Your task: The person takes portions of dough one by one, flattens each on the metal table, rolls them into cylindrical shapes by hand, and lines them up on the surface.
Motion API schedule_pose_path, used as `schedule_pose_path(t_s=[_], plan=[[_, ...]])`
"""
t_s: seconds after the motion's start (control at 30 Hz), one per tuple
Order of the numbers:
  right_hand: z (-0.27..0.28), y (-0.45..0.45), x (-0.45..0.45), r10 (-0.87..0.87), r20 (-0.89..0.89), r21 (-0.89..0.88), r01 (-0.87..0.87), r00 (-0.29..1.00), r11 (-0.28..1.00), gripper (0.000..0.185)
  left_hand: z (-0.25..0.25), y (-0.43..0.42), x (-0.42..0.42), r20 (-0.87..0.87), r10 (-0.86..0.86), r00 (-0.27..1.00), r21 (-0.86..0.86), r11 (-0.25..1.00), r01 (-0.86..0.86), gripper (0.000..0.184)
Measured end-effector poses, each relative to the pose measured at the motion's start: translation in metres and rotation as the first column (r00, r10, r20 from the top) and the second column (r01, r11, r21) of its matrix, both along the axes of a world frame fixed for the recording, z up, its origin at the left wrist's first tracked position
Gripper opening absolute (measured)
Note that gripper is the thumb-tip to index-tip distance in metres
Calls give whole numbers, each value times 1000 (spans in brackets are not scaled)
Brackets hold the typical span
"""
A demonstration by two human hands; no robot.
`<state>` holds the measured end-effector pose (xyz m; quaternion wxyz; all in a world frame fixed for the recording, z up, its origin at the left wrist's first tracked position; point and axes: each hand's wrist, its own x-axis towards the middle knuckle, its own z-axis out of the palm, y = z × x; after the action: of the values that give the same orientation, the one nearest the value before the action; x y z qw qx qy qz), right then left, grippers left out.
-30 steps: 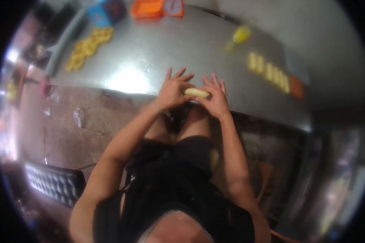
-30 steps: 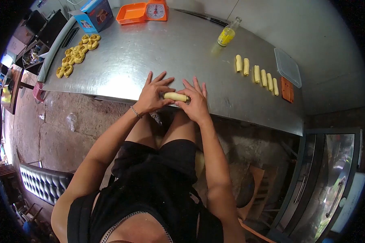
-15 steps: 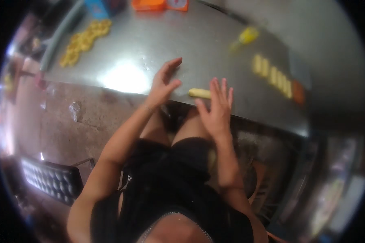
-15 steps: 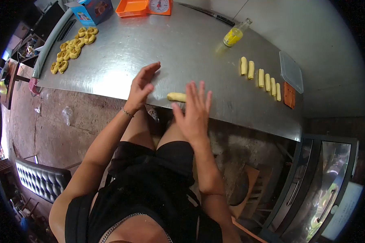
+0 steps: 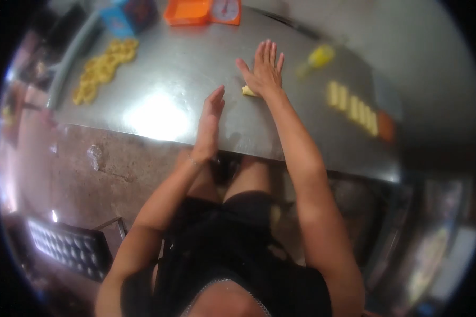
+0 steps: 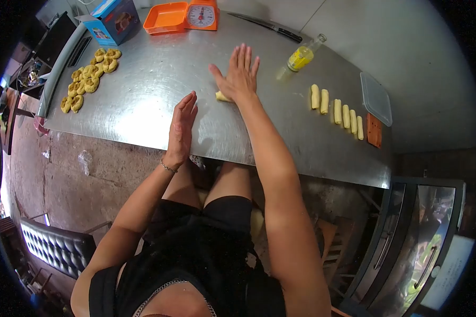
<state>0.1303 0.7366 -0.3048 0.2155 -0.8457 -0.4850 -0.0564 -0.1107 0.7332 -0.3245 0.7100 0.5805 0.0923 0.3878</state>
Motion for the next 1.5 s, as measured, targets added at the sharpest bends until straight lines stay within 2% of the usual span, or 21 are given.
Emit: schedule_pose_path(t_s=[0.13,0.23,0.3,0.33,0.4,0.53,0.6,0.63,0.73,0.87,0.93,1.0,1.03,1.1,1.23,1.3,1.43,1.5], plan=[[0,-4,-6,26,50,17,-26,998,1000,111,0,-1,-1,-22,0,1000,23,1000,1,109],[-5,-61,-57,62,51,-124,-56,997,991,110,-2,1,-1,-22,-3,1000,37,999,4,108],[-2,-110,-98,86,56,-168,-76,995,983,109,-7,4,0,2,-7,1000,90,996,7,91],[5,-134,-119,100,56,-168,-89,993,982,108,-8,5,0,3,-10,1000,89,996,10,91],[11,-177,-155,156,-13,-94,-157,988,983,109,-9,6,1,-15,-9,1000,108,994,11,88],[45,-234,-169,179,-100,-76,-187,979,979,110,-7,4,-2,-31,-2,1000,130,991,6,85],[61,-248,-161,54,-59,55,-51,997,997,109,-7,5,0,-44,10,999,149,989,-3,82],[63,-252,-159,30,-55,49,-28,998,998,107,-6,4,0,-39,9,999,148,989,-3,82],[61,-243,-167,59,-43,-23,-60,997,998,107,-5,3,1,-40,19,999,144,990,-13,81],[32,-207,-183,172,-31,-82,-175,985,981,108,-2,1,-3,-52,12,999,138,990,-5,81],[6,-183,-170,176,-46,-95,-180,983,979,108,-1,1,-3,-57,15,998,145,989,-6,81],[-5,-152,-149,86,46,-57,-83,995,995,108,-3,1,-3,-53,-11,999,135,991,18,82],[-7,-134,-134,96,49,-47,-94,994,995,108,-1,0,-4,-53,-10,999,135,991,17,82],[-7,-98,-98,-9,81,-153,22,997,988,107,-1,0,-5,-55,-14,998,147,989,22,82],[-8,-20,-12,-67,85,-88,75,994,993,105,-1,3,-4,-56,-29,998,140,989,37,82],[-9,6,23,-142,147,13,142,979,990,104,0,2,-6,-66,-50,997,124,991,58,83],[-8,12,29,-159,150,47,153,976,987,102,1,2,-8,-102,-35,994,136,990,49,84],[-22,-16,3,-109,155,-29,115,982,993,102,1,2,-8,-92,-28,995,131,990,40,84]])
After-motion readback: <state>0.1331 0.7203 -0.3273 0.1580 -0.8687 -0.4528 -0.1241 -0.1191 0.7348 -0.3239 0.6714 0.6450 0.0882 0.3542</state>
